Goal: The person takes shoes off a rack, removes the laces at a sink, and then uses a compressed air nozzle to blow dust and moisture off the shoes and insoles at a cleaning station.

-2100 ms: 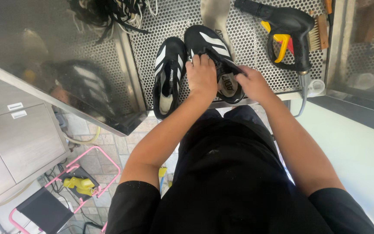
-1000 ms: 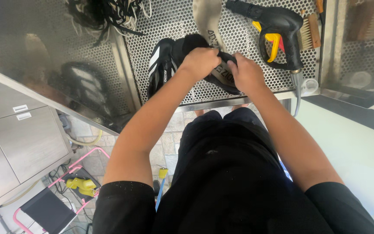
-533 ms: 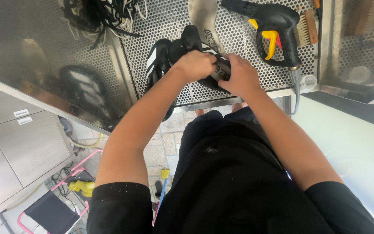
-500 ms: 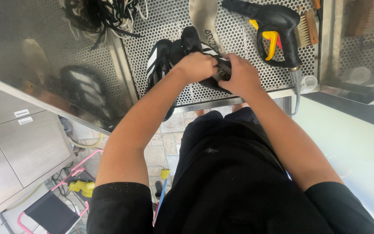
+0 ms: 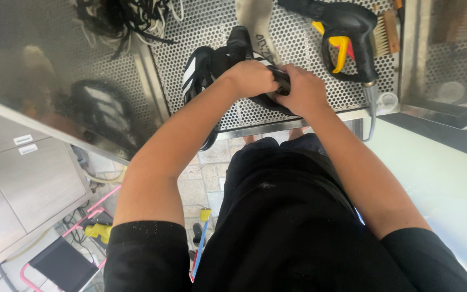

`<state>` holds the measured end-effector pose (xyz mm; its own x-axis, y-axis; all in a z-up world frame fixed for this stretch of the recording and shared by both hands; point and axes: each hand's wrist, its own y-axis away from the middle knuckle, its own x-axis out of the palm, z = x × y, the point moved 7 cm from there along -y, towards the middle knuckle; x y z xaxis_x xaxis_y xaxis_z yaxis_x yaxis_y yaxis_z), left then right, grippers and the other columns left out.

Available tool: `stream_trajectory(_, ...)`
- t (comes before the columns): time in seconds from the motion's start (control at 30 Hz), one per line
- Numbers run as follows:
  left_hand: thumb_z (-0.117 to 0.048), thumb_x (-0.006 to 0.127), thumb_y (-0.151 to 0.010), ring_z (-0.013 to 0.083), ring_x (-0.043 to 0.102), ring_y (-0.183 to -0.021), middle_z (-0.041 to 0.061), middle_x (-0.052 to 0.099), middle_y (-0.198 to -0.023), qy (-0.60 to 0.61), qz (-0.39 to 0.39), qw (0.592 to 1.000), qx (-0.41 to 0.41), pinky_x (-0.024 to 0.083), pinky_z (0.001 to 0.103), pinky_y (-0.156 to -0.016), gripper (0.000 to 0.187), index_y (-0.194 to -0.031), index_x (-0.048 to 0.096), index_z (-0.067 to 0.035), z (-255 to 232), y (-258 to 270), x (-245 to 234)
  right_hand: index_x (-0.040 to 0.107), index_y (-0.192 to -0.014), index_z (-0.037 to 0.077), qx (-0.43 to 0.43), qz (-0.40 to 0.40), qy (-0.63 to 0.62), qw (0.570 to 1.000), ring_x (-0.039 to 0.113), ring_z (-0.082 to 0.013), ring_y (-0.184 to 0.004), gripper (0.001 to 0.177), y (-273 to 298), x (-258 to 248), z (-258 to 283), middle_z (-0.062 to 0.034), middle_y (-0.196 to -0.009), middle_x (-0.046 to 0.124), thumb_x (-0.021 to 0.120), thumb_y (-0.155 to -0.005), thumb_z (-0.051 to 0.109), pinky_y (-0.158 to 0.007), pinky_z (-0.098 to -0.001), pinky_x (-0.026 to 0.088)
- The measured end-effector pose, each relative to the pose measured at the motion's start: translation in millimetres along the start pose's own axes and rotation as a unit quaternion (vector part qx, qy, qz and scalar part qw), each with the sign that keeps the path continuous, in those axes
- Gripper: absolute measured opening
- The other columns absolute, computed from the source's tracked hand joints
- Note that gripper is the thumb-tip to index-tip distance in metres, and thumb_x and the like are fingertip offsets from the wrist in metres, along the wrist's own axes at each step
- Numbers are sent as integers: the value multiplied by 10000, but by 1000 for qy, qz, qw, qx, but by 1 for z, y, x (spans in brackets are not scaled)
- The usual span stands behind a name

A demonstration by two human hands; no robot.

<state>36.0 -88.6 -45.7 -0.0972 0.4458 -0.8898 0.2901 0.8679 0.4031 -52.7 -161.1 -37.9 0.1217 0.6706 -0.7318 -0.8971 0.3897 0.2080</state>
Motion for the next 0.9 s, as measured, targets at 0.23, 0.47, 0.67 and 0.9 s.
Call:
stream_trajectory(0.23,-132,584,-920,283,732,-698,65,709,-763,-47,-19,998,46,579,403,-580,172,-1083,596,-186,-11,-4,2,659,-1196,105,2,-3,-2,1000,701,-347,-935,587,-2,-1,2,-115,-1031,735,875,-711,356,-810,-478,538)
stream_trajectory(0.47,-159,585,-933,288,726,-675,75,700,-753,-12,-42,998,34,575,406,-605,190,-1120,554,-171,-10,-8,8,658,-1207,106,-1,0,1,1000,704,-349,-926,587,-2,0,1,-116,-1034,735,871,-711,337,-802,-476,542)
stream_trajectory(0.67,-183,620,-911,298,733,-710,91,718,-817,-11,-78,996,50,582,418,-627,196,-1090,560,-132,-6,-5,5,650,-1201,102,-1,2,12,1000,698,-350,-944,658,-4,-4,9,-116,-1059,726,896,-648,359,-804,-471,542)
stream_trajectory(0.9,-179,618,-909,315,731,-772,72,734,-829,70,-56,995,33,582,437,-665,159,-1030,562,-92,1,-5,5,647,-1173,83,16,14,2,1000,695,-347,-948,756,-9,-2,10,-117,-1068,721,937,-599,480,-802,-472,538)
